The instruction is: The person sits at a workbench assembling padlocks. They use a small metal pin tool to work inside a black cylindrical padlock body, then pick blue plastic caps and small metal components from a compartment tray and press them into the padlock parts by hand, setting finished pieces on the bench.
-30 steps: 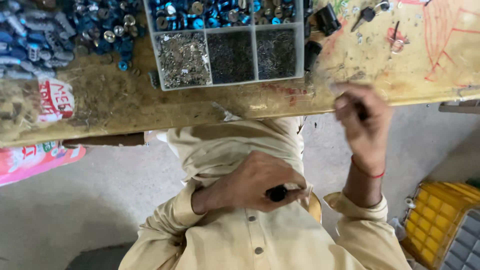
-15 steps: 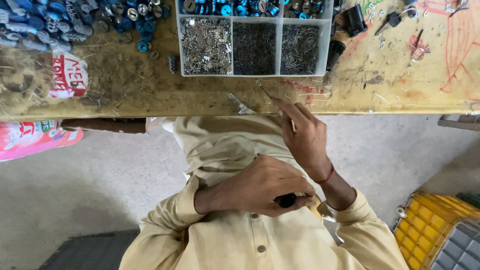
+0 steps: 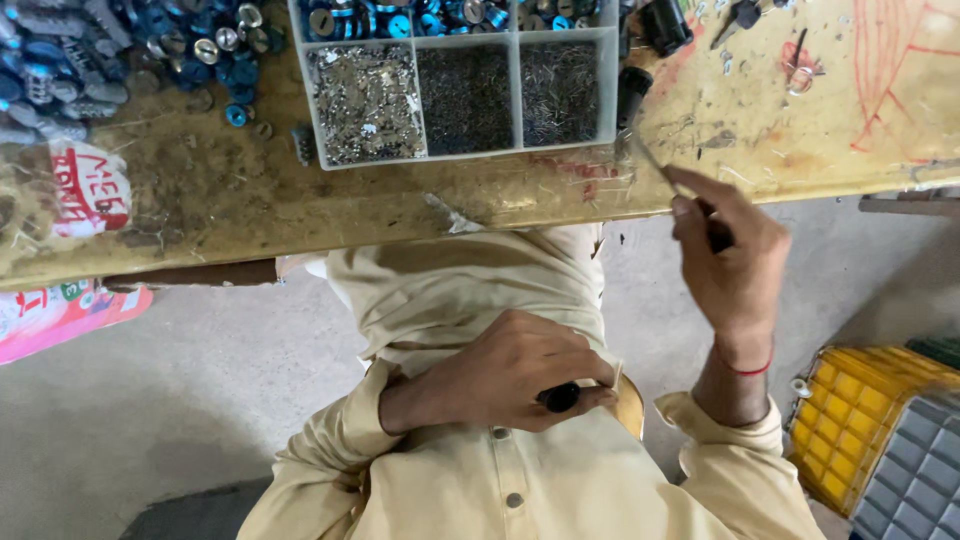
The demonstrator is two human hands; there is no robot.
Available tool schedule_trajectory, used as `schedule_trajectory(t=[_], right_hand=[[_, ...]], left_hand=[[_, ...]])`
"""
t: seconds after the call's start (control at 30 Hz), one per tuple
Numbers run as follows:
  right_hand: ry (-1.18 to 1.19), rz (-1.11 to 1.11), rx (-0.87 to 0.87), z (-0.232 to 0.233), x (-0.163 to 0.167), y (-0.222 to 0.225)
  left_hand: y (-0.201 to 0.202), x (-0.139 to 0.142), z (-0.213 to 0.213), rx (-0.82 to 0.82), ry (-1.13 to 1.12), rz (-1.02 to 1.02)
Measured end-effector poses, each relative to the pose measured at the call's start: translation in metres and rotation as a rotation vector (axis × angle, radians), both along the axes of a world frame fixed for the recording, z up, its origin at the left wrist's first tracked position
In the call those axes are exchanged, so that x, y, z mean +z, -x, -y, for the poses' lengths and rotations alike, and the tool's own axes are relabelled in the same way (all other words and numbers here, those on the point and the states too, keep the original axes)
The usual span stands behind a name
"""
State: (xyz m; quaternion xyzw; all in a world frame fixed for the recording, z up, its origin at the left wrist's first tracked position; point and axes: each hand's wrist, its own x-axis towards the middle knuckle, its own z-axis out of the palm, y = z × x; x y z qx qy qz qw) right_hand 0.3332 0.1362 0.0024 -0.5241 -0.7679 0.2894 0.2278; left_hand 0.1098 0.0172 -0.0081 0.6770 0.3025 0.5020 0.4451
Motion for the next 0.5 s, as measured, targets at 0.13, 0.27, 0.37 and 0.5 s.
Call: schedule_trajectory(t=[0.13, 0.27, 0.37, 0.5], right_hand=[[-0.263, 0.005, -0.052, -0.065, 0.004, -0.033], [-0.543, 0.146, -0.053, -0.134, -0.038, -0.022], [-0.579, 0.151, 0.153, -0.15, -0.051, -0.018], [-0.469, 0.058, 0.088, -0.142, -0.046, -0.024]], left_hand=[[-0.004, -0.005, -0.003, -0.021, -0.006, -0.024], [-0.009, -0.003, -0.001, -0.037, -0.007, -0.012], [-0.006, 0.0, 0.001, -0.039, -0.002, -0.023], [-0.004, -0.003, -0.006, -0.031, 0.056, 0.025]])
